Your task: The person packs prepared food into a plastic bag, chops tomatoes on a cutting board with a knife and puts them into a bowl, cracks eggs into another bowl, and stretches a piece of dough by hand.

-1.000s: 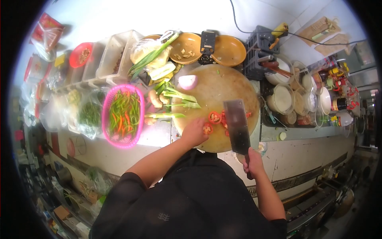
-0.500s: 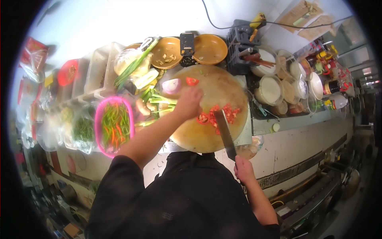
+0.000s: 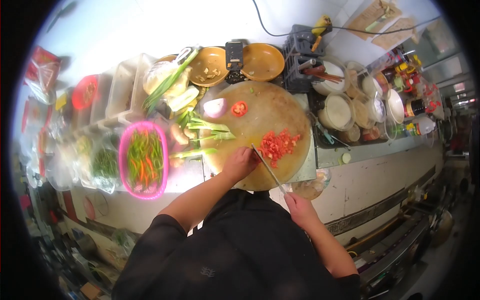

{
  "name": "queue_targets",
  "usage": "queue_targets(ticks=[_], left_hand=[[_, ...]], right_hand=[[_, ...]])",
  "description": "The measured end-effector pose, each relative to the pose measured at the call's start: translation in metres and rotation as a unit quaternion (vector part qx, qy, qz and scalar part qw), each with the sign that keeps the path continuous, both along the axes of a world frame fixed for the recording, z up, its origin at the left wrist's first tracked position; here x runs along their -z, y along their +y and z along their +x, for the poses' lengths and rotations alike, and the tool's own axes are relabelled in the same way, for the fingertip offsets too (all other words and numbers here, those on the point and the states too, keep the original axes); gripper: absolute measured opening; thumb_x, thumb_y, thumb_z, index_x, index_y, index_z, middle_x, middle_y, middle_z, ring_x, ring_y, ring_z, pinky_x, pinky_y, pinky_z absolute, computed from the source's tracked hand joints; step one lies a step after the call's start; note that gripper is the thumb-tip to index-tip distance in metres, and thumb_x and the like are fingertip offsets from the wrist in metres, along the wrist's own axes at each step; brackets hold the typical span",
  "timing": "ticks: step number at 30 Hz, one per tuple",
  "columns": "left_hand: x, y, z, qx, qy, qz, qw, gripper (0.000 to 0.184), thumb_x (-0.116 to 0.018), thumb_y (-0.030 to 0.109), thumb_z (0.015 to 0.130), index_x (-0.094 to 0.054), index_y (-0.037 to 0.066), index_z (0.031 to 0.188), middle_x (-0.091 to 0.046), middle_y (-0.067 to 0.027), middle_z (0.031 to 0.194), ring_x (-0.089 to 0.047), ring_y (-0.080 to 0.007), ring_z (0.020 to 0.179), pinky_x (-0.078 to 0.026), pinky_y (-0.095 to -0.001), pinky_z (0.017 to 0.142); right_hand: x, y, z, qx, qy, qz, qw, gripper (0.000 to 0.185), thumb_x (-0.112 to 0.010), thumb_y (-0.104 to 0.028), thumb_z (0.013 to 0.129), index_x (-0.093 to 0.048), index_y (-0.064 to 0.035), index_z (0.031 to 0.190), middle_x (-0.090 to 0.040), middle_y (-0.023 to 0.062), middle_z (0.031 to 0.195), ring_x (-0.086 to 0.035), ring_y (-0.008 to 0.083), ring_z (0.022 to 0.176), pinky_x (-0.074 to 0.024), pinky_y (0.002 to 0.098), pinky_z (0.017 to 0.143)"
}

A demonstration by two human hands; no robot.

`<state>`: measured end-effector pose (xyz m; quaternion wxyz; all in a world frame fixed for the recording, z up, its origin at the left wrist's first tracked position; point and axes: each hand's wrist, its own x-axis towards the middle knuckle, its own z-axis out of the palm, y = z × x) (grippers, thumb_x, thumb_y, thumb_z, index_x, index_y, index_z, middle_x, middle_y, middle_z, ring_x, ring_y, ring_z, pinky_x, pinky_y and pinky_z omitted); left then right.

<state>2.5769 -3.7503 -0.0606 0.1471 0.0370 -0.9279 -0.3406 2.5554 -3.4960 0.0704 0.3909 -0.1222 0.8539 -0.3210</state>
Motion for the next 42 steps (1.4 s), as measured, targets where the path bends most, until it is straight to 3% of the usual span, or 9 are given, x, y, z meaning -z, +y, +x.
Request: queue_targets(ticks=[12,14,15,17,20,32,38,41,42], left_hand=[[0.006,-0.004,0.001,-0.129,-0.141,0.153,0.970,0.024,-0.070,0.016,0.072,-0.056,0.005,0.088,-0.056,-0.0155,0.096,-0.056,-0.0319,0.093,-0.048,-0.0407,0.080],[-0.016,-0.016,0.001,-0.160,-0.082,-0.080,0.980,0.040,-0.075,0.019,0.066,-0.059,0.005,0.100,-0.060,-0.0165,0.104,-0.061,-0.0296,0.097,-0.051,-0.0408,0.079],[-0.019,-0.018,-0.001,-0.161,-0.082,-0.080,0.980,0.040,-0.075,0.019,0.066,-0.059,0.005,0.100,-0.060,-0.0165,0.104,-0.061,-0.0296,0.097,-0.051,-0.0408,0.079],[-0.021,-0.020,-0.004,-0.029,0.049,-0.178,0.982,0.031,-0.070,0.016,0.070,-0.060,0.006,0.098,-0.061,-0.0135,0.104,-0.060,-0.0283,0.098,-0.050,-0.0398,0.079],[-0.001,-0.011,-0.018,0.097,0.025,-0.094,0.991,0.022,-0.065,0.015,0.076,-0.062,0.008,0.097,-0.061,-0.0103,0.102,-0.060,-0.0289,0.095,-0.050,-0.0394,0.079],[0.006,0.017,-0.024,0.126,-0.093,-0.046,0.987,0.021,-0.064,0.017,0.078,-0.064,0.008,0.096,-0.060,-0.0104,0.098,-0.058,-0.0290,0.091,-0.048,-0.0408,0.081],[0.009,0.013,-0.018,0.088,-0.114,-0.045,0.989,0.016,-0.069,0.015,0.075,-0.067,0.006,0.088,-0.062,-0.0149,0.089,-0.059,-0.0338,0.091,-0.051,-0.0430,0.075],[-0.002,0.020,-0.019,0.069,-0.062,-0.012,0.996,0.023,-0.070,0.010,0.074,-0.066,0.005,0.096,-0.063,-0.0134,0.094,-0.060,-0.0341,0.088,-0.050,-0.0425,0.074],[0.000,0.019,-0.018,0.070,-0.078,0.003,0.994,0.024,-0.069,0.010,0.074,-0.065,0.005,0.097,-0.062,-0.0140,0.094,-0.060,-0.0354,0.088,-0.049,-0.0435,0.076]], right_hand=[[0.042,-0.016,-0.013,-0.049,0.033,-0.009,0.998,0.043,-0.046,-0.040,0.096,-0.062,-0.0047,0.115,-0.065,0.0253,0.100,-0.062,0.0412,0.096,-0.0486,0.0449,0.083],[0.037,0.009,-0.006,-0.056,0.045,0.006,0.997,0.042,-0.047,-0.039,0.095,-0.062,-0.0053,0.116,-0.065,0.0249,0.099,-0.062,0.0403,0.095,-0.0489,0.0438,0.083],[0.035,0.023,-0.002,-0.043,0.025,0.000,0.999,0.042,-0.047,-0.038,0.095,-0.061,-0.0048,0.116,-0.065,0.0249,0.099,-0.063,0.0395,0.096,-0.0492,0.0423,0.083],[0.031,0.032,0.007,-0.030,0.005,-0.007,1.000,0.041,-0.048,-0.037,0.095,-0.061,-0.0044,0.117,-0.065,0.0249,0.098,-0.063,0.0387,0.096,-0.0494,0.0408,0.083],[0.018,0.032,0.014,0.058,0.007,0.001,0.998,0.041,-0.049,-0.036,0.095,-0.061,-0.0026,0.117,-0.065,0.0253,0.098,-0.064,0.0386,0.096,-0.0495,0.0397,0.083],[0.022,0.019,0.009,0.011,0.059,0.030,0.998,0.040,-0.044,-0.034,0.097,-0.058,-0.0013,0.116,-0.064,0.0269,0.102,-0.061,0.0427,0.096,-0.0493,0.0464,0.082],[0.042,0.033,0.010,-0.149,0.139,-0.035,0.978,0.023,-0.048,-0.012,0.091,-0.051,-0.0013,0.111,-0.058,0.0199,0.105,-0.062,0.0389,0.084,-0.0516,0.0482,0.070],[0.061,0.035,0.009,-0.166,0.159,-0.022,0.973,0.043,-0.038,-0.039,0.099,-0.058,-0.0031,0.112,-0.063,0.0220,0.106,-0.061,0.0408,0.095,-0.0474,0.0469,0.085],[0.042,0.026,0.000,-0.087,0.067,0.002,0.994,0.044,-0.039,-0.041,0.099,-0.058,-0.0038,0.113,-0.064,0.0218,0.105,-0.061,0.0407,0.095,-0.0474,0.0466,0.084]])
